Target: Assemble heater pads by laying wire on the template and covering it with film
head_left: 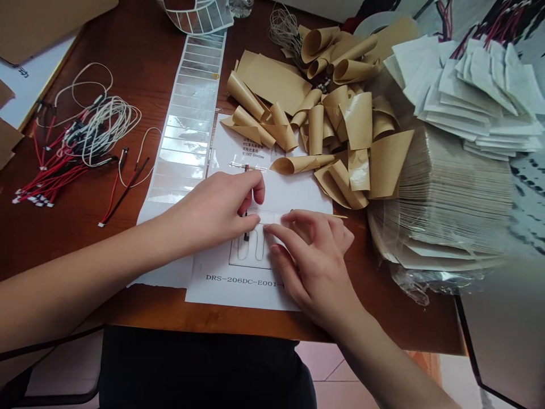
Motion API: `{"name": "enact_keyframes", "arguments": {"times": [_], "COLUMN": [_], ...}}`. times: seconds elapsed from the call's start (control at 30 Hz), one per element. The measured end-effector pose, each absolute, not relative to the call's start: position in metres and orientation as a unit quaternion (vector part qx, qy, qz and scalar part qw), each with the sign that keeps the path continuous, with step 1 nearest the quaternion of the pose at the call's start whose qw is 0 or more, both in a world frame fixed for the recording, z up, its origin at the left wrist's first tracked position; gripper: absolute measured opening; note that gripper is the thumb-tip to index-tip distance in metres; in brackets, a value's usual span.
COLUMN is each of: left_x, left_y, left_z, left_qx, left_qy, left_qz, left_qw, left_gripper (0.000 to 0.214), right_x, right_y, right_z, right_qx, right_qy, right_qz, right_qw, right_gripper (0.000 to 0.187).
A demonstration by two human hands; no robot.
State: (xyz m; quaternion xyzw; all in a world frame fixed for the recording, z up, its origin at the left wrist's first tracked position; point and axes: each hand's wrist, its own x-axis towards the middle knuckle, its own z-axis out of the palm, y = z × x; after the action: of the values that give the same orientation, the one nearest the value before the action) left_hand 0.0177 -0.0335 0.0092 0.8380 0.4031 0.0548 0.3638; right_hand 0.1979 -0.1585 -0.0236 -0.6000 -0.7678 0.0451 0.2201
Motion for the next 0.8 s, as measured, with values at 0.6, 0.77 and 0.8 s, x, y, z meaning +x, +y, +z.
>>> {"name": "enact_keyframes", "arguments": {"times": [0.6,0.77,0.8], "left_x": [0.0145,0.0151,0.0151], "left_y": [-0.0298,-0.0322,-0.0328], "left_z": [0.015,0.0132,0.0123], "left_qx": [0.838,0.849,0.851], "left_qy": [0.378,0.374,0.374], "left_qz": [0.025,0.027,0.027], "left_qw": [0.393,0.371,0.366], "left_gripper": [0.016,0.025,0.026], "right_x": [0.1985,0.1997,0.1999], "right_y": [-0.1578,-0.1582,-0.1583], "right_z": [-0.0226,-0.0229,-0.0229], "right_qx": [-0.602,-0.596,-0.596], "right_qy": [-0.761,-0.764,-0.764], "right_qz": [0.057,0.06,0.061], "right_qw": [0.237,0.24,0.239], "right_gripper": [0.024,0.026,0.027]}}
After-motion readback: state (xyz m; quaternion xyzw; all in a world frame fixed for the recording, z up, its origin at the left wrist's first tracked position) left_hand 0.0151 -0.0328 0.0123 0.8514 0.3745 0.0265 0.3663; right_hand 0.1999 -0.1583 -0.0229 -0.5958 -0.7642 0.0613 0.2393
